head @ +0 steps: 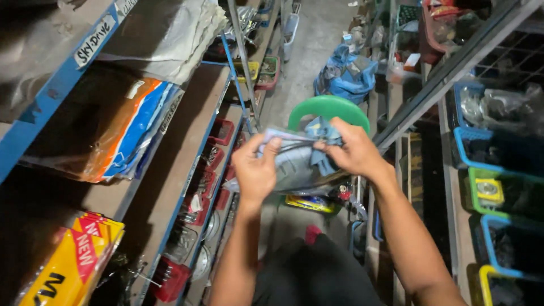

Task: The person wipes the surface of several packaged items, including a bicycle cable and a black box, using a blue cloth. The person handles the items one at a time, turning them over to wipe different sides while standing in a narrow aisle between shelves.

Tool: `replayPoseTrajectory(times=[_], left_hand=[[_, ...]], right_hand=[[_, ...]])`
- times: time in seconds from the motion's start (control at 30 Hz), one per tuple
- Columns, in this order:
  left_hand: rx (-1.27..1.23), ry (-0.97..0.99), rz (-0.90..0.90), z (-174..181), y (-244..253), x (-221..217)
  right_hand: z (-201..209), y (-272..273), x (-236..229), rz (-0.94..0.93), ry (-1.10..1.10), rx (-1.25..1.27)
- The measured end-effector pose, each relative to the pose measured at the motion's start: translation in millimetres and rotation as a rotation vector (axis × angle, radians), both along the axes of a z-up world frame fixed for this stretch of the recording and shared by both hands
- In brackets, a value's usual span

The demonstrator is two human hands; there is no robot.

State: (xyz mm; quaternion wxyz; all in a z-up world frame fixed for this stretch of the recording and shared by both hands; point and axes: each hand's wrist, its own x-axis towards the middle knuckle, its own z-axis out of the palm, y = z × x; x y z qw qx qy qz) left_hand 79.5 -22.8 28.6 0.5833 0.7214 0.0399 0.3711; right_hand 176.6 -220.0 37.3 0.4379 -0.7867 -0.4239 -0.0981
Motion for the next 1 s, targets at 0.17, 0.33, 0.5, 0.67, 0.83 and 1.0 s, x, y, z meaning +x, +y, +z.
replayPoseTrajectory(times=[0.17,0.33,0.5,0.67,0.83,1.0], left_hand=[[0.042,-0.045,0.172,-19.3,24.5,12.3],[-0.039,-0.041,0.136,-17.2,25.4,5.4],[0.012,0.037,0.094,-17.1,16.9,-5.1],[-0.027,0.071,-0.044,-12.8,10.8,-38.7],[-0.037,0.056,-0.033,-21.3,44.9,-77.7],[0.025,0.022,0.077,-37.8,97.5,-112.9]], right_hand=[[-14.0,-29.2,26.7,-0.076,0.042,-0.045],[-21.1,-37.3,22.8,-0.132,0.098,-0.162],[21.8,-5.7,-21.2,-0.032,0.276,-0.312],[53.4,24.3,-64.0,0.187,0.414,-0.47],[8.2,41.1,-84.4,0.142,0.107,-0.574],[-28.4,16.5,-107.3,-0.011,0.141,-0.585]])
